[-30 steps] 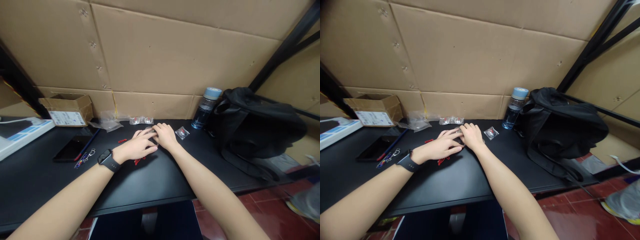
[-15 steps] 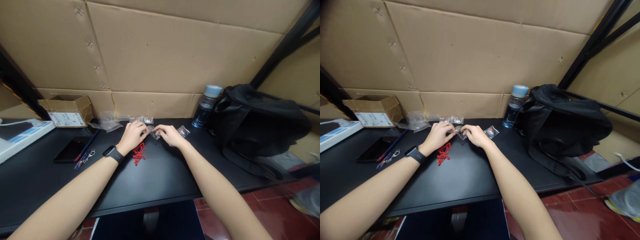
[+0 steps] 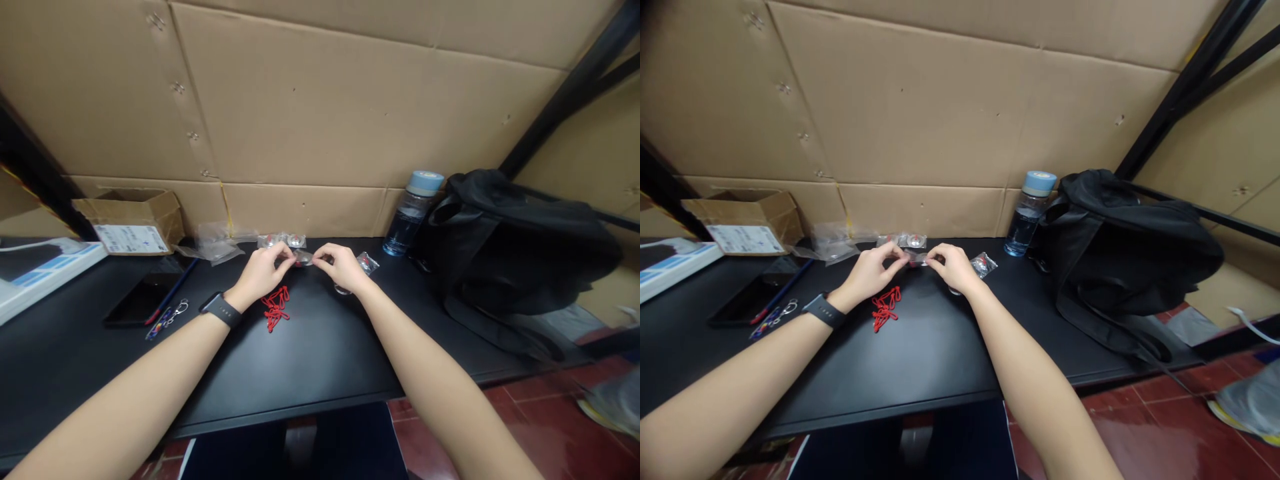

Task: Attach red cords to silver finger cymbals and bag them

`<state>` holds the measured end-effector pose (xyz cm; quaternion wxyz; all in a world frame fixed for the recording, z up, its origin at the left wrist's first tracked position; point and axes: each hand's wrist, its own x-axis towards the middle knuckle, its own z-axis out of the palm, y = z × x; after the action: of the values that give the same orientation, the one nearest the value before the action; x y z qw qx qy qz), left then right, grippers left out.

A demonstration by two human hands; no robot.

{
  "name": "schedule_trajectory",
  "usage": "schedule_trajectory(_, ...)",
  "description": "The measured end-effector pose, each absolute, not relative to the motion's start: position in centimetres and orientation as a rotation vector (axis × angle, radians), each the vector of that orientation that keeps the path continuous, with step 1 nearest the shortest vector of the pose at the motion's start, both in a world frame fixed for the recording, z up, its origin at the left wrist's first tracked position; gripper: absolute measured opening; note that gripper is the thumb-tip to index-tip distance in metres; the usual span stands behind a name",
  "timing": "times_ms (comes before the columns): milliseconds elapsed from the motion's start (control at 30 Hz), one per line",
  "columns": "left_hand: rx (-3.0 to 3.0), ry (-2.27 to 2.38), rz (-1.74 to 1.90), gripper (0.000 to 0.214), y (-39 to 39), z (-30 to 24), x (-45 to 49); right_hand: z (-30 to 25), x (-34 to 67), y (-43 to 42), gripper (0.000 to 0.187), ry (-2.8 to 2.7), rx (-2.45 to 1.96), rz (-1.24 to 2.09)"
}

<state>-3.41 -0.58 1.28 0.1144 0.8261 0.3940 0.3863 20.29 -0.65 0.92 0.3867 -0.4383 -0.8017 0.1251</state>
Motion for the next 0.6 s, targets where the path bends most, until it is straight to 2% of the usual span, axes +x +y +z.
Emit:
schedule_trajectory(267,2.174,1.321,1.151,0.014,-0.9,1.3,-2.9,0.4,20.4,-0.3,0.015,-1.770,-1.049,0.748)
schedule_trajectory(433,1.991,1.209,1.079,0.028,-0.6,0.5,-2.9,0.6,20.3,-0.6,0.025,-1.678,-1.093,0.869)
schedule_trajectory(600,1.823,1.161,1.036,0.035,-0.2,0.0,-3.0,1.3,20.6,-1.3,0.039,-1.740,-1.042,0.971)
